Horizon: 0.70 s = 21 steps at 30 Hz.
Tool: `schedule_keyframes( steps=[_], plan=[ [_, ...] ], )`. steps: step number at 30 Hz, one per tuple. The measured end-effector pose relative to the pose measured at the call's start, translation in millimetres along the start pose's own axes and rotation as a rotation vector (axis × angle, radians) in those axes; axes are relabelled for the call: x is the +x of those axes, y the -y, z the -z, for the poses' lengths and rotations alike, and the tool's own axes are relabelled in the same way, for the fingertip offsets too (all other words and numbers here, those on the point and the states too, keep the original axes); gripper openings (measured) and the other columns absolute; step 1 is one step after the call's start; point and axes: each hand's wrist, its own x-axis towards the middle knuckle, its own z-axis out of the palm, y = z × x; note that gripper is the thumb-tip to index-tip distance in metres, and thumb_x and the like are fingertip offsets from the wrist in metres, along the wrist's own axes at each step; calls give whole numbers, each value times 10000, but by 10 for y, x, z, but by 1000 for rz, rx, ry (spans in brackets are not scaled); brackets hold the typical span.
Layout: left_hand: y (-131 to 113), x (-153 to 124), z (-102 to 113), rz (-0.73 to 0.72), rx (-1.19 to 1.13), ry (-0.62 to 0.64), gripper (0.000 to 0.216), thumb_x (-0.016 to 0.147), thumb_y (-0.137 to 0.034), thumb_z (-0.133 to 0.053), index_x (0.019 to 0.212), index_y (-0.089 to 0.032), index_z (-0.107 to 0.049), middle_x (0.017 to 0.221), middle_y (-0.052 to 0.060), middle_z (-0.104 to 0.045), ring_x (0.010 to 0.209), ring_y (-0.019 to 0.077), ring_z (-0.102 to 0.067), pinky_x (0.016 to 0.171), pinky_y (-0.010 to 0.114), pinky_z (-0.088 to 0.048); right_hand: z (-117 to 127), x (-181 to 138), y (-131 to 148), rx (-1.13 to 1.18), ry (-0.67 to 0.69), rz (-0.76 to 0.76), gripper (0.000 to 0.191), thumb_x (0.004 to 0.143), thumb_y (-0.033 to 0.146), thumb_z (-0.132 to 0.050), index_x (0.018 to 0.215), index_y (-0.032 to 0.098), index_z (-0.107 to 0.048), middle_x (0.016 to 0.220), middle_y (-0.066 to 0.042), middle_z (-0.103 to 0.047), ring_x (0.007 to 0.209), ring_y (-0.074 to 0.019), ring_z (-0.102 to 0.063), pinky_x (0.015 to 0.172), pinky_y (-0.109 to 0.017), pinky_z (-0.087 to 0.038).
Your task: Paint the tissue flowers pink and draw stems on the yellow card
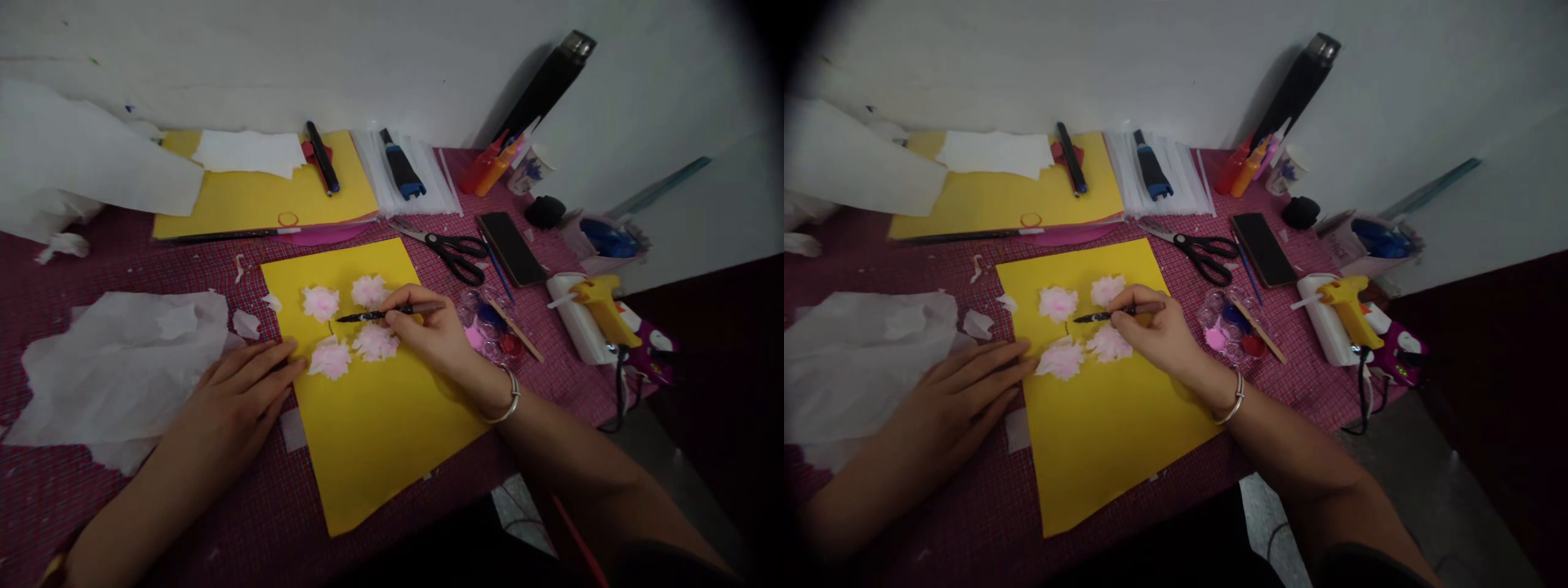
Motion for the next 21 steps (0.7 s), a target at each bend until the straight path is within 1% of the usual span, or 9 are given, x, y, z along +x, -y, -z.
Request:
schedule_keyframes(
  steps=[5, 12, 15, 21],
  plan=[
    [5, -7, 0, -14, 8, -5, 390, 990, -327, -410, 1301, -180, -593, 1382, 125, -589, 1247, 316, -556, 1032, 587, -473, -5, -11, 17, 32, -10, -10, 37, 798, 192, -621, 794, 212, -651, 746, 15, -623, 696, -125, -565, 649, -284, -434],
    [10, -2, -12, -42, 46, -28, 386, 996, -324, -395, 1278, -163, -603, 1374, 123, -595, 1245, 317, -554, 1030, 564, -474, -8, -13, 17, 41, 32, 9, 37, 788, 196, -621, 793, 195, -658, 755, 10, -633, 695, -123, -569, 651, -268, -438],
    [7, 4, -9, -60, 63, -22, 387, 999, -319, -388, 1277, -148, -596, 1366, 129, -599, 1241, 318, -554, 1028, 564, -473, -1, -5, 3, 26, 20, 2, 42, 793, 208, -616, 799, 195, -655, 738, 11, -622, 686, -127, -567, 645, -270, -435],
    [2, 6, 2, -57, 63, -16, 389, 1007, -331, -369, 1272, -160, -596, 1367, 125, -599, 1244, 314, -552, 1023, 559, -478, 6, -3, 6, 27, -32, -44, 40, 797, 206, -613, 808, 199, -651, 749, 7, -632, 705, -132, -576, 650, -277, -436]
  ],
)
